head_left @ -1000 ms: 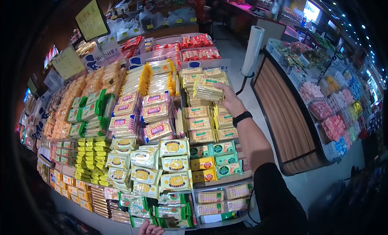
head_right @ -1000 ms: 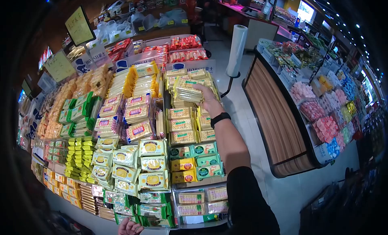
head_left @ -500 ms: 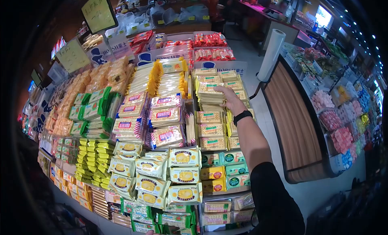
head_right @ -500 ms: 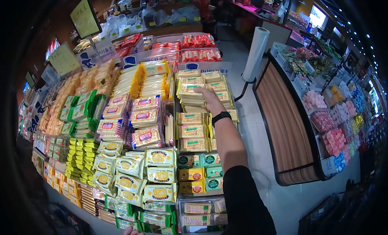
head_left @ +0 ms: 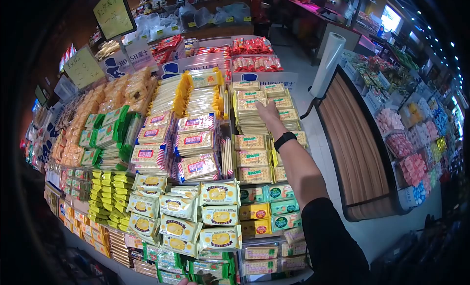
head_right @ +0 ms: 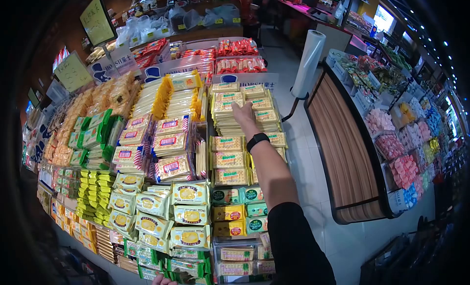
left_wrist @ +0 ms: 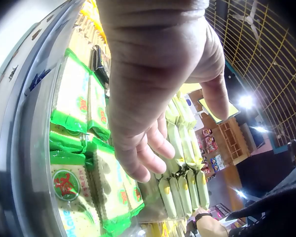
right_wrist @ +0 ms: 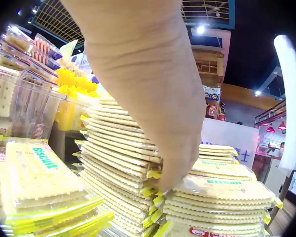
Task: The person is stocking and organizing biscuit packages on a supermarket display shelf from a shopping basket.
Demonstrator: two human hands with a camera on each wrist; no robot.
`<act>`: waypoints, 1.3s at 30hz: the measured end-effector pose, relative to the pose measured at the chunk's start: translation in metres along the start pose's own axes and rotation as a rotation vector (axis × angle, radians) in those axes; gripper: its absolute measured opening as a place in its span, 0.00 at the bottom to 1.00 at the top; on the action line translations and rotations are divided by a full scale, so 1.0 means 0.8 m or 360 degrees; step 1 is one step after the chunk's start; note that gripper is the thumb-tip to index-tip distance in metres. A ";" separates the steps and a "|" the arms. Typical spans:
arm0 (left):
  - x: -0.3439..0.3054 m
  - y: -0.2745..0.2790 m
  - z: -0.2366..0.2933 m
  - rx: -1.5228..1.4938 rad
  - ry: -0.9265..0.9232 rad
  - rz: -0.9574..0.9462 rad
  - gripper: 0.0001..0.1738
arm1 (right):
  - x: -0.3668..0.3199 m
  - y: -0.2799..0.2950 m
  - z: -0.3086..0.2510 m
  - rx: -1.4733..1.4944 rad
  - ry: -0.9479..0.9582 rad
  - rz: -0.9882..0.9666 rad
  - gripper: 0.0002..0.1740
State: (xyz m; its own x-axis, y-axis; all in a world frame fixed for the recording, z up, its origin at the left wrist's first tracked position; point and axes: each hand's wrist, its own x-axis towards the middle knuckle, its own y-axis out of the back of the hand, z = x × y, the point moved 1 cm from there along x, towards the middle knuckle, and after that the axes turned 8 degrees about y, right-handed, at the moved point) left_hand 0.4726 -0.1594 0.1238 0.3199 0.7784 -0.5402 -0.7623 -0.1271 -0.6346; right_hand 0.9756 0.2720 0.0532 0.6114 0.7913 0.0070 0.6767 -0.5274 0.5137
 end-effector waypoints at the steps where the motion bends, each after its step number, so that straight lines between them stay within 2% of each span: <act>1: 0.001 -0.001 0.000 0.0000 0.0004 0.0001 0.52 | -0.004 0.003 -0.007 -0.0094 -0.0007 0.0001 0.49; 5: -0.001 -0.007 0.001 0.0016 0.0010 0.0019 0.52 | -0.018 0.010 -0.022 -0.0298 0.0004 0.0001 0.44; 9: 0.001 -0.006 0.000 0.0054 0.0010 0.0012 0.53 | -0.012 0.008 -0.002 -0.0119 0.0137 0.0134 0.43; 11: 0.004 0.001 -0.002 0.0079 0.0007 -0.0011 0.54 | -0.014 0.032 -0.015 -0.0087 0.0078 0.0138 0.42; 14: 0.003 0.008 -0.005 0.0076 0.0029 -0.0056 0.53 | -0.018 0.061 -0.015 -0.0018 0.0215 0.0119 0.40; 15: 0.004 0.010 -0.007 0.0076 0.0030 -0.0064 0.53 | -0.014 0.065 -0.013 0.0086 0.0265 0.0132 0.36; 20: 0.010 0.033 -0.014 0.0093 0.0021 -0.0272 0.53 | -0.010 0.099 0.012 0.0372 0.0367 -0.0187 0.28; 21: 0.014 0.042 -0.018 0.0063 -0.0031 -0.0313 0.52 | -0.036 0.116 -0.008 0.0429 0.0369 -0.0209 0.26; 23: 0.014 0.052 -0.025 0.0103 -0.0100 -0.0308 0.54 | -0.070 0.142 -0.032 0.0405 0.0261 -0.0257 0.26; 24: 0.012 0.053 -0.028 0.0088 -0.0083 -0.0293 0.53 | -0.061 0.143 -0.024 0.0374 0.0231 -0.0236 0.26; 28: 0.015 0.061 -0.032 0.0137 -0.0052 -0.0340 0.54 | -0.070 0.192 -0.026 0.0278 0.0362 -0.0223 0.27; 29: 0.016 0.061 -0.031 0.0167 -0.0035 -0.0381 0.54 | -0.081 0.211 -0.040 0.0201 0.0257 -0.0211 0.25; 32: 0.022 0.057 -0.028 0.0181 -0.0001 -0.0466 0.54 | -0.119 0.260 -0.062 0.0463 0.0349 -0.0088 0.24; 33: 0.023 0.056 -0.027 0.0175 0.0015 -0.0485 0.53 | -0.077 0.273 -0.041 0.0781 0.0105 -0.0296 0.35; 36: 0.029 0.053 -0.022 0.0267 0.0076 -0.0662 0.52 | -0.121 0.338 -0.057 0.0786 0.0376 -0.0389 0.18; 37: 0.030 0.054 -0.019 0.0271 0.0105 -0.0701 0.52 | -0.143 0.353 -0.069 0.0767 0.0382 -0.0302 0.13; 39: 0.036 0.054 -0.018 0.0274 0.0165 -0.0791 0.52 | -0.206 0.386 -0.087 0.0689 0.0383 -0.0072 0.13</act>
State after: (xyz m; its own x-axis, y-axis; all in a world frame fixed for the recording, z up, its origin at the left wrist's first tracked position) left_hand 0.4572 -0.1512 0.0724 0.7131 0.6530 -0.2552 -0.5834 0.3508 -0.7326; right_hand 1.0549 0.0003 0.2704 0.4999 0.8384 0.2171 0.8399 -0.5305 0.1148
